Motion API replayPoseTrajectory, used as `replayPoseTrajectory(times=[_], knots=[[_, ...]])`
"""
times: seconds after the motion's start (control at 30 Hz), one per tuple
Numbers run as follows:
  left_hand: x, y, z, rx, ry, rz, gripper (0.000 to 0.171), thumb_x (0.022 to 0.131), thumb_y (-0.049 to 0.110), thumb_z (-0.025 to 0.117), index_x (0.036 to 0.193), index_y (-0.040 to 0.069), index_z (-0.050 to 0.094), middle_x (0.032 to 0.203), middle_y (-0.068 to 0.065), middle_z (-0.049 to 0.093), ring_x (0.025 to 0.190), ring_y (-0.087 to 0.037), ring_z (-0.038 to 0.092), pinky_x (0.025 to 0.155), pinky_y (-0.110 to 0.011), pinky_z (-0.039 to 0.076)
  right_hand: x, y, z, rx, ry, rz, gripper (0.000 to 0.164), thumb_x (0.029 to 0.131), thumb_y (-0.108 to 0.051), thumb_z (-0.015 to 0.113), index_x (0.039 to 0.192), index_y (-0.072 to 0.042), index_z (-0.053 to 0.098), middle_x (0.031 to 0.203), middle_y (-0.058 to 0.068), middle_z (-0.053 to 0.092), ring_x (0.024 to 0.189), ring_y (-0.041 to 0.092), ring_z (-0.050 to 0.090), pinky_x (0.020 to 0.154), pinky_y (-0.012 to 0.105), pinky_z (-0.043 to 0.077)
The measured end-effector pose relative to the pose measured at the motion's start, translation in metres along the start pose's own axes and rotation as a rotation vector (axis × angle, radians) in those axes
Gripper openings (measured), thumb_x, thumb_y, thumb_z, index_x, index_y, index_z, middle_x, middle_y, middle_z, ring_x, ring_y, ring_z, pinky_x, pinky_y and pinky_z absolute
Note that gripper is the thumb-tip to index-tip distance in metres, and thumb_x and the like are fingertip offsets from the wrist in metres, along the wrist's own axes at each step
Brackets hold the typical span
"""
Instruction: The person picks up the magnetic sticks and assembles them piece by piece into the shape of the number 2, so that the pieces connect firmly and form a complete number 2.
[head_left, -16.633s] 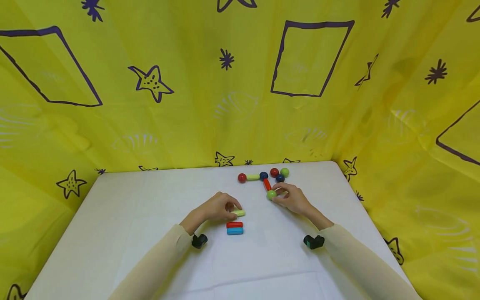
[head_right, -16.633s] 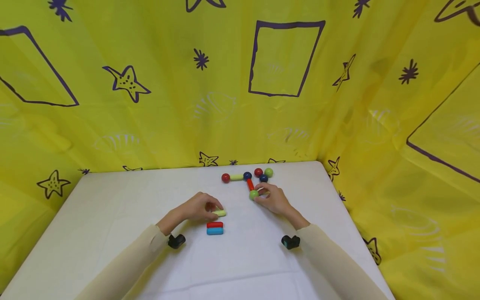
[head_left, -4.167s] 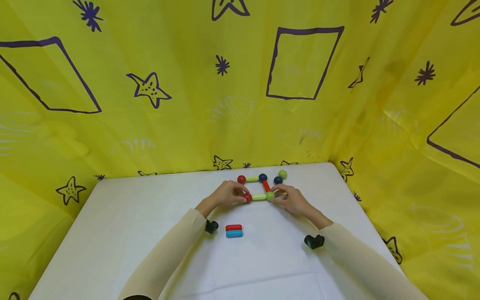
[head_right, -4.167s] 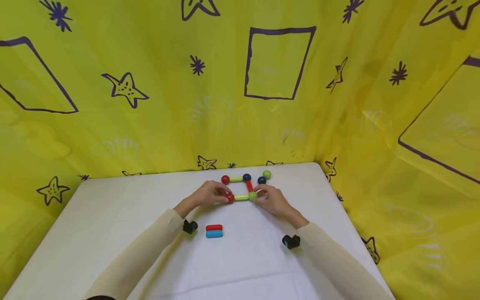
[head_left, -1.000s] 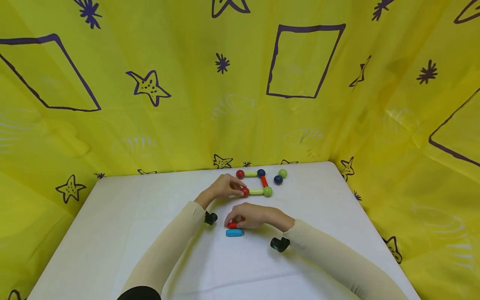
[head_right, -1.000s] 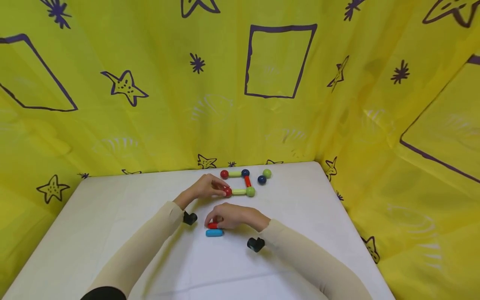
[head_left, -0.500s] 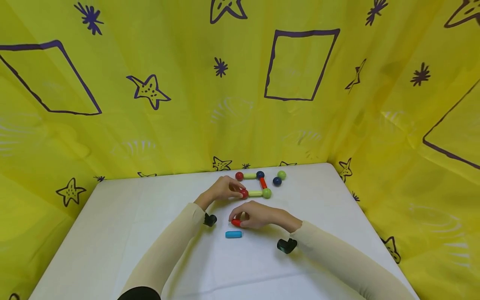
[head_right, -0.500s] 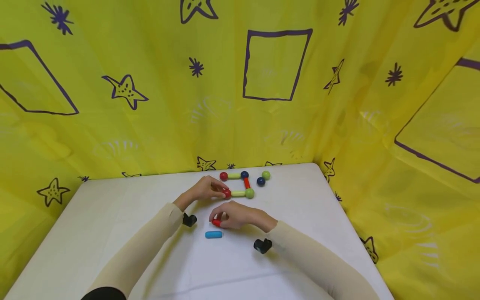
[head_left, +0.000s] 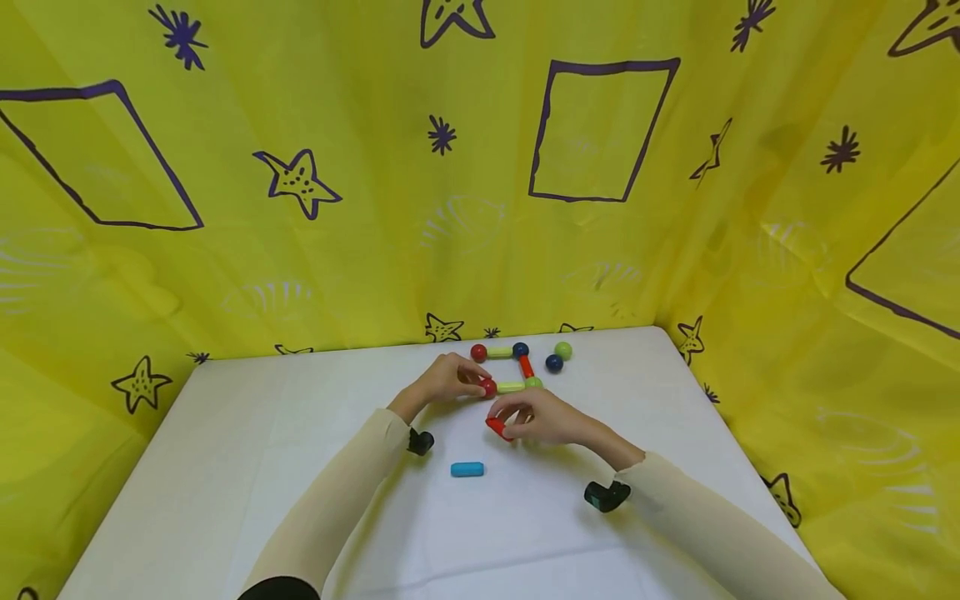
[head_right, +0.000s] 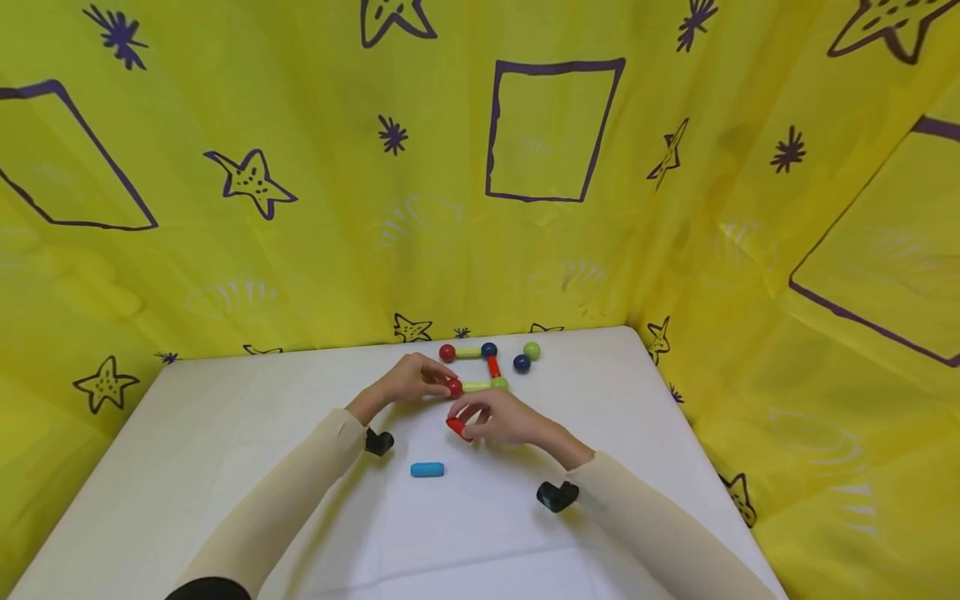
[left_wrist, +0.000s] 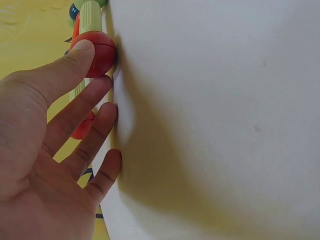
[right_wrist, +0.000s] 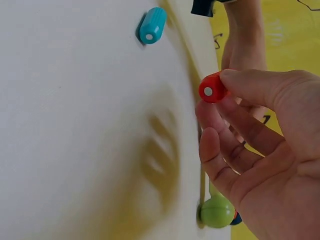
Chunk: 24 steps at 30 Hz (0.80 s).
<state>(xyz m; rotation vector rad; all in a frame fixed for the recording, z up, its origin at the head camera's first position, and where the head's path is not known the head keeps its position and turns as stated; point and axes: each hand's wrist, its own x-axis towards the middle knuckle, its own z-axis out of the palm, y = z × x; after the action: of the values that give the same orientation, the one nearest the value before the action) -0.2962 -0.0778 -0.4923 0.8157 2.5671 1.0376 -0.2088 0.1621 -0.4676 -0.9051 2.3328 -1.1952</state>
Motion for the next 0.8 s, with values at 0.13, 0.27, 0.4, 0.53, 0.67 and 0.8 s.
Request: replayPoseTrajectory(times=[0.13,0.27,0.4,0.53,0.67,0.8], knots=[[0.0,-0.001,0.001,-0.002,0.006,-0.004,0.026,0.089,0.017,0.082,0.115,0.012,0.079,0.095,0.002,0.076,0.086,-0.011,0.065,0.081,-0.025,0.052,-0.009,0.008,-0.004,0.023,0.06,0.013,0.025,0.095,-0.009,0.074,0.119,-0.014,0.073,0.113,0.0,0.074,0.092,0.019,0.07,0.08,0.028,0.057],[-0.001,-0.002,0.001,-0.014,0.006,-0.007,0.026,0.09,0.018,0.082,0.115,0.012,0.08,0.097,0.002,0.076,0.088,-0.011,0.065,0.082,-0.025,0.053,-0.019,0.015,-0.006,0.063,0.103,0.034,0.024,0.094,-0.007,0.074,0.118,-0.011,0.073,0.111,0.005,0.074,0.093,0.021,0.071,0.08,0.028,0.056],[-0.002,-0.002,0.0,-0.03,0.008,0.0,0.025,0.09,0.016,0.082,0.115,0.012,0.08,0.099,0.001,0.076,0.089,-0.012,0.066,0.084,-0.027,0.054,-0.026,0.021,-0.006,0.101,0.134,0.076,0.025,0.094,-0.007,0.073,0.119,-0.01,0.072,0.113,0.008,0.074,0.095,0.02,0.072,0.079,0.026,0.056],[-0.002,-0.002,-0.001,-0.032,0.011,0.013,0.025,0.09,0.016,0.081,0.115,0.011,0.08,0.099,0.0,0.076,0.088,-0.012,0.066,0.084,-0.028,0.055,-0.031,0.025,-0.006,0.138,0.162,0.1,0.025,0.095,-0.006,0.072,0.12,-0.007,0.071,0.116,0.011,0.072,0.098,0.023,0.072,0.078,0.027,0.057],[-0.002,-0.002,0.0,-0.032,0.012,0.01,0.025,0.09,0.016,0.081,0.115,0.011,0.08,0.099,0.0,0.076,0.088,-0.013,0.066,0.084,-0.028,0.055,-0.031,0.029,-0.004,0.175,0.188,0.126,0.027,0.095,-0.007,0.072,0.122,-0.007,0.07,0.116,0.013,0.072,0.098,0.024,0.072,0.075,0.029,0.058],[-0.001,-0.002,0.001,-0.03,0.01,0.0,0.026,0.09,0.017,0.081,0.115,0.012,0.08,0.099,0.0,0.076,0.089,-0.013,0.066,0.085,-0.029,0.055,-0.028,0.031,0.0,0.195,0.204,0.152,0.03,0.095,-0.011,0.074,0.124,-0.007,0.069,0.114,0.013,0.073,0.098,0.023,0.072,0.074,0.029,0.058]])
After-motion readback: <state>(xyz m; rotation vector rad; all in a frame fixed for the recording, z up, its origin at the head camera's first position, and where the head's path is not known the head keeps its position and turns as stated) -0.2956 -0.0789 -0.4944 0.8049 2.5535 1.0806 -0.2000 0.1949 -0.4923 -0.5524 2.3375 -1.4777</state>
